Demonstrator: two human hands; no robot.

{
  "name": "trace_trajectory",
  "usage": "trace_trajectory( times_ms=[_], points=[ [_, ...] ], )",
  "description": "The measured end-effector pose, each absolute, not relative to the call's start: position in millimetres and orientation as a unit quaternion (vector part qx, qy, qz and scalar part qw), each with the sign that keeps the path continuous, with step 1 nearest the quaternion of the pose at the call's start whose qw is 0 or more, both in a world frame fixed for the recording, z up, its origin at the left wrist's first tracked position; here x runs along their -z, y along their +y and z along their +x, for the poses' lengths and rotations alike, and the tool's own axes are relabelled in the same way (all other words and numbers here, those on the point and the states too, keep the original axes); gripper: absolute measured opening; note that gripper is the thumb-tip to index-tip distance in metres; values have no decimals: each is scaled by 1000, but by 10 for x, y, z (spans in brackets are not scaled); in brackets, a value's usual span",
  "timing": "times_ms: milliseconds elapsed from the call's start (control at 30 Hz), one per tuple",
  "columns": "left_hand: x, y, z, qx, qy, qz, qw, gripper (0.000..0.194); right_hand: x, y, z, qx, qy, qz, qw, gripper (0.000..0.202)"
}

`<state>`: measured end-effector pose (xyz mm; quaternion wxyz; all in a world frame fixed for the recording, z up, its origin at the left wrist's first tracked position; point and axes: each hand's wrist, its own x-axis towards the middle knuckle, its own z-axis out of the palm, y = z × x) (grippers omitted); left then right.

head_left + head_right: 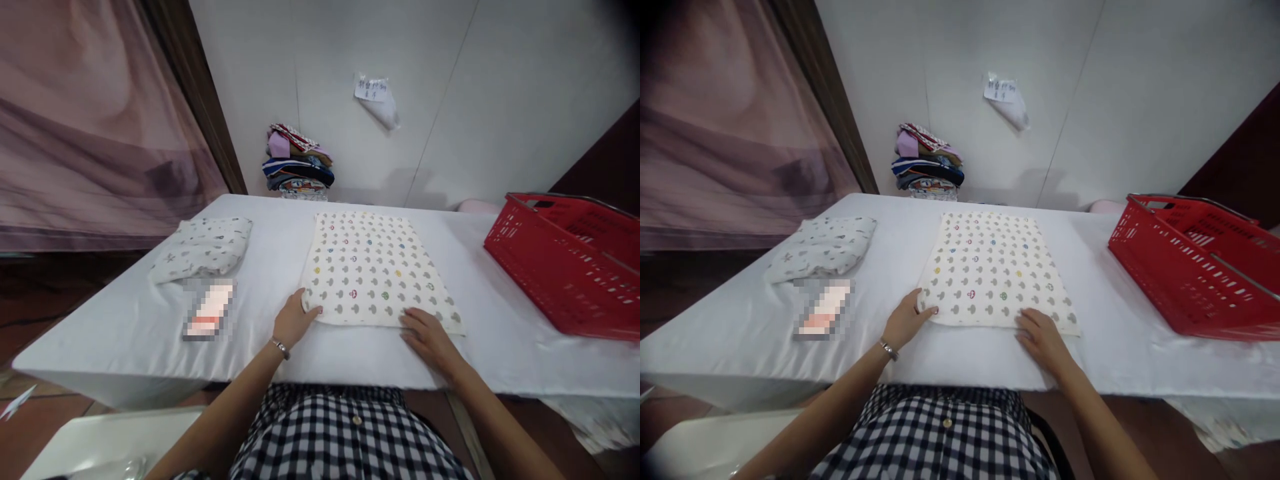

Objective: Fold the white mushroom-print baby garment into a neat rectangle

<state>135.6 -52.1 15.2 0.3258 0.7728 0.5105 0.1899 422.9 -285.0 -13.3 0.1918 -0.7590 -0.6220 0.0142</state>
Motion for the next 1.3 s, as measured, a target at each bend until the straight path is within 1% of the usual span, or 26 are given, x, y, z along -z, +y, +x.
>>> trace_trajectory(
  times_ms=[133,200,267,333,400,467,533,667,867,1067,1167,1300],
  points=[
    [-133,-543,1282,-172,469,797,341,75,158,-2701,4162,23,-657,-729,189,34],
    [-129,-571,1246,-155,450,826,303,77,163,-2626,4152,34,-675,-711,193,31],
    [-128,-619,1227,-135,437,859,229,76,164,-2559,4134,41,-692,-692,202,29],
    [-121,-667,1232,-133,409,891,146,68,164,-2506,4105,44,-699,-681,215,28],
    [-97,-689,1260,-150,353,920,80,50,161,-2464,4080,41,-696,-679,231,27],
    [-61,-672,1305,-166,286,942,49,32,152,-2426,4069,30,-683,-686,249,27],
    [-31,-625,1359,-177,245,952,49,22,135,-2388,4073,19,-659,-702,269,27],
    [-29,-536,1441,-213,246,943,70,21,95,-2326,4093,22,-611,-735,293,27],
    [-3,-530,1414,-183,239,946,117,21,119,-2354,4099,4,-661,-702,265,24],
    [-47,-509,1435,-176,269,934,156,23,99,-2386,4092,9,-671,-687,277,25],
    [-84,-505,1472,-178,287,929,152,24,82,-2398,4073,26,-689,-671,272,28],
    [-92,-510,1490,-183,299,926,138,25,132,-2451,4074,65,-716,-654,236,30]
  ],
)
